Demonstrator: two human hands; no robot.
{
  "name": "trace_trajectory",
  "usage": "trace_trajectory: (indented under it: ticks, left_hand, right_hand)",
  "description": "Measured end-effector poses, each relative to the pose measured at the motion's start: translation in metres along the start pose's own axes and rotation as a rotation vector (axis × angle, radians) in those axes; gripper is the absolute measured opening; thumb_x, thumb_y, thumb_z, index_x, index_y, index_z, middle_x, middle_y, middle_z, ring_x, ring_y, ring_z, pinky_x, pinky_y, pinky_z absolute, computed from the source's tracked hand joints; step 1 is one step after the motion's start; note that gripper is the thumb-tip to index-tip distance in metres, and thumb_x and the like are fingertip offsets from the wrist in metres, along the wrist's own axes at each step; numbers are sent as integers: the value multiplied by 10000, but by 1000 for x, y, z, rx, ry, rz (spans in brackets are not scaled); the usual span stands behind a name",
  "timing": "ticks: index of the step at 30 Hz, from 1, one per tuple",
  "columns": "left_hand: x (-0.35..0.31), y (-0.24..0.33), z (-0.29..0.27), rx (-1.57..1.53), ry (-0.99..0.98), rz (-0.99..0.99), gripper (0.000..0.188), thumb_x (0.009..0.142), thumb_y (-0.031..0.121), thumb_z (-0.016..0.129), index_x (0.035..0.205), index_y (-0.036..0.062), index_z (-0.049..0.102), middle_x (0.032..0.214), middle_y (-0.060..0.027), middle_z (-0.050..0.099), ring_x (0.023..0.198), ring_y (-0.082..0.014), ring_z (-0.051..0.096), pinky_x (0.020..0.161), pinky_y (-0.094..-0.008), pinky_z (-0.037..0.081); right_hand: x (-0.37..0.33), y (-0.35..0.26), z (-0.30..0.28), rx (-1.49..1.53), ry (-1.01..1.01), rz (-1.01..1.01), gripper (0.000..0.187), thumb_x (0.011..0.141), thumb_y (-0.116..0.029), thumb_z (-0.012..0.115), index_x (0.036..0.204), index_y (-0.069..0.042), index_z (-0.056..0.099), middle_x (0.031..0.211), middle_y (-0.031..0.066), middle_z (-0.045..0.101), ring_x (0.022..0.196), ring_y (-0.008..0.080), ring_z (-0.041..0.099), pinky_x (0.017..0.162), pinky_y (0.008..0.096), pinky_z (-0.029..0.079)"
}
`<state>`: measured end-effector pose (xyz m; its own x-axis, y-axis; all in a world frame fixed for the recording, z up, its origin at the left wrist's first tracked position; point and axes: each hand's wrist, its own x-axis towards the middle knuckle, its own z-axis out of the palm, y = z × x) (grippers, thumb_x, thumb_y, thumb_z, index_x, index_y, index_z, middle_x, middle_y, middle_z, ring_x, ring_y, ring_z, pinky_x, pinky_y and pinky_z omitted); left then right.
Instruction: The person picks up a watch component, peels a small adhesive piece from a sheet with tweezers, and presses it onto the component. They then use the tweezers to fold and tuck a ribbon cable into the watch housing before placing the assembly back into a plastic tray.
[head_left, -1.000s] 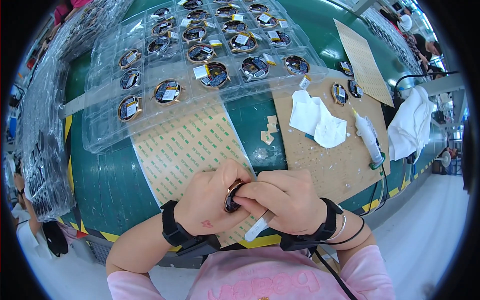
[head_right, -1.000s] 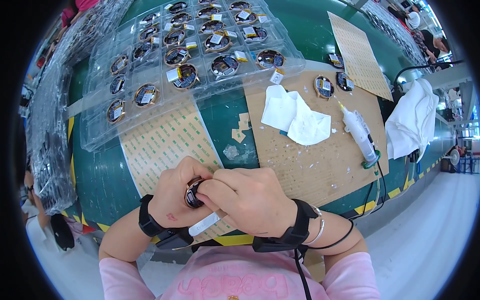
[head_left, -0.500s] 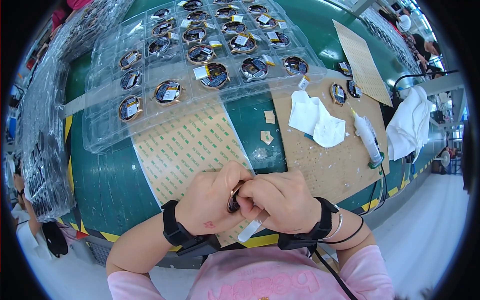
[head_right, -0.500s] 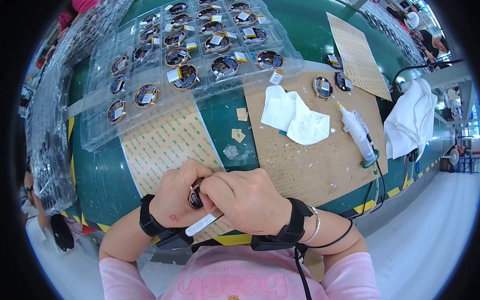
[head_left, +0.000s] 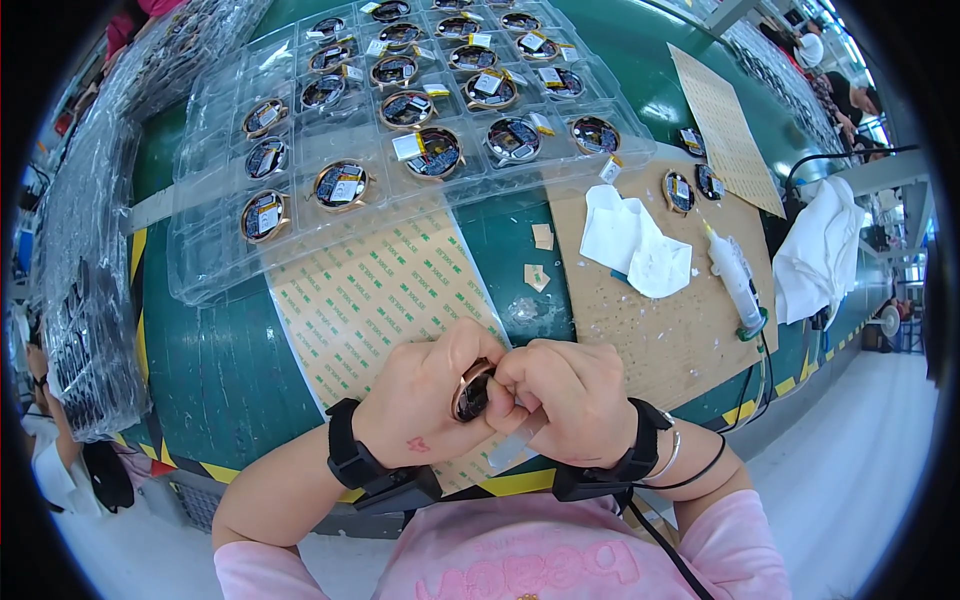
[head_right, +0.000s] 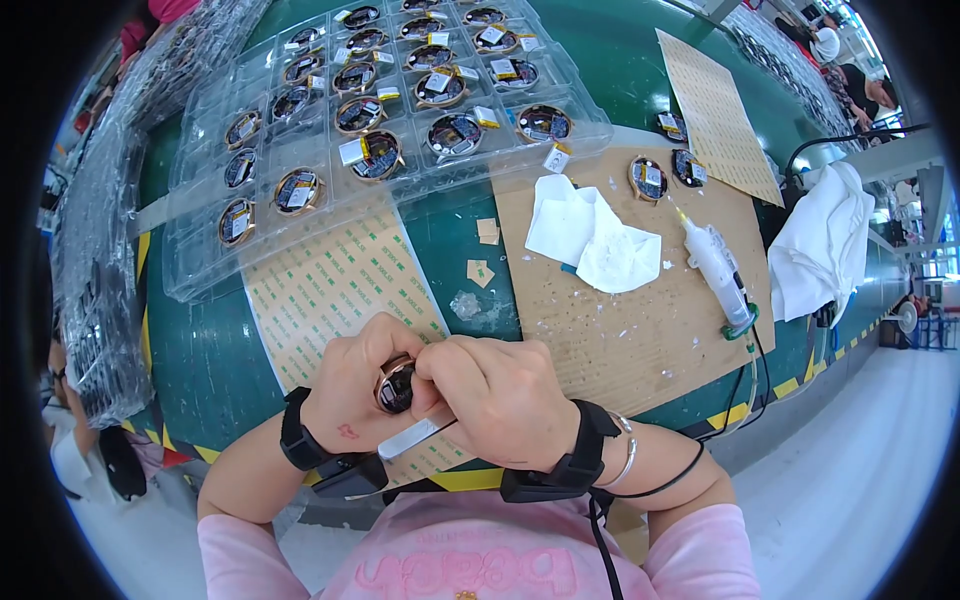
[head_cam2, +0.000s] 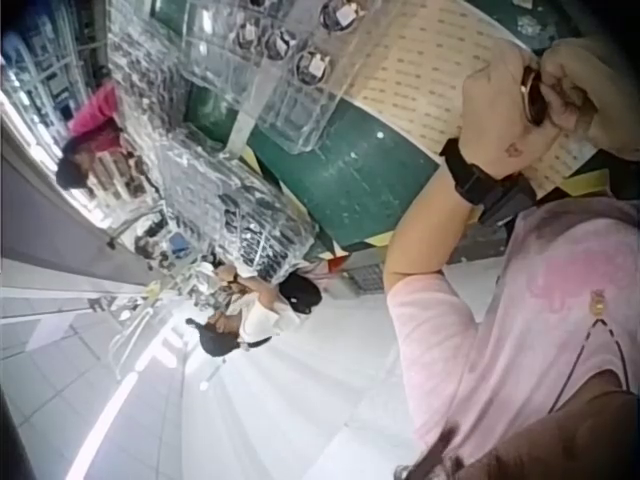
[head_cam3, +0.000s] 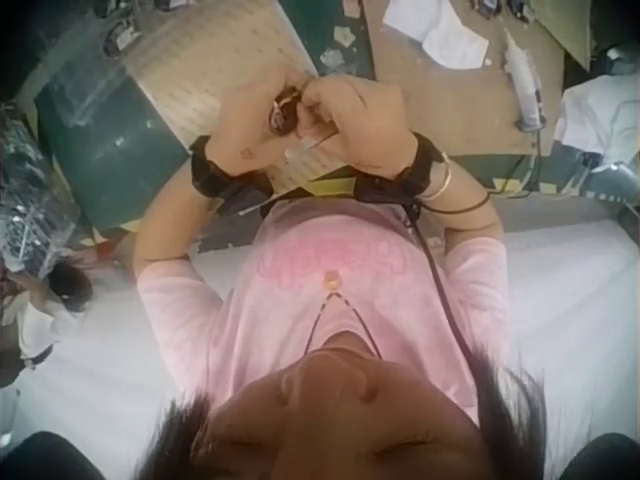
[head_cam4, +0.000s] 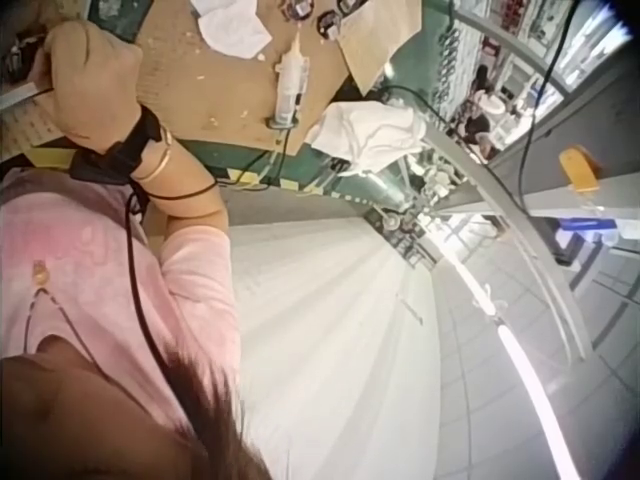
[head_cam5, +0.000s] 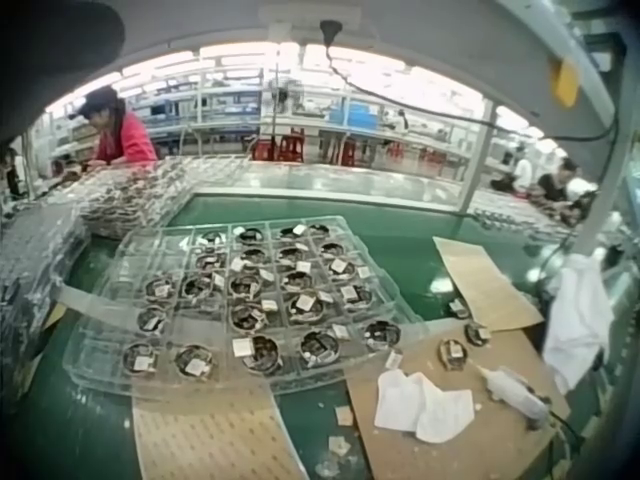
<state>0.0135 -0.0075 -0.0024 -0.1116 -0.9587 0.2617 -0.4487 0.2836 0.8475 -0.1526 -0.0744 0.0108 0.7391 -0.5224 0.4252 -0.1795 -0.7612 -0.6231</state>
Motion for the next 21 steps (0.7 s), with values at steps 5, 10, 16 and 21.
trace_trajectory:
  ticks: [5,10,16,21]
  left_hand:
    - [0,1,0,-23,7,-41,316,764,187,746,912,70,493,656,-59,565,534,-233,603,504,-317,475]
    - [-2,4,-2,-62,18,-111,326,742,170,756,925,66,507,719,-81,580,593,-241,619,553,-316,490]
    - [0,0,-1,-61,59,-101,374,694,122,802,920,52,512,740,-54,586,639,-121,617,575,-252,471]
    - [-1,0,-3,-174,83,-189,379,686,92,785,940,50,507,773,-21,563,670,-88,578,600,-228,451]
  right_hand:
    - [0,2,1,50,44,1,206,672,-7,719,763,-91,555,589,-18,476,451,123,490,413,256,384]
    - [2,0,-4,68,54,21,216,656,12,722,768,-83,563,588,-14,480,454,105,495,426,248,392]
    - [9,12,-24,-33,138,124,242,633,44,727,774,-69,566,599,-4,501,479,90,512,445,238,400]
    - [13,31,-26,-166,124,135,244,639,70,710,791,-67,576,617,7,527,492,111,530,454,250,414]
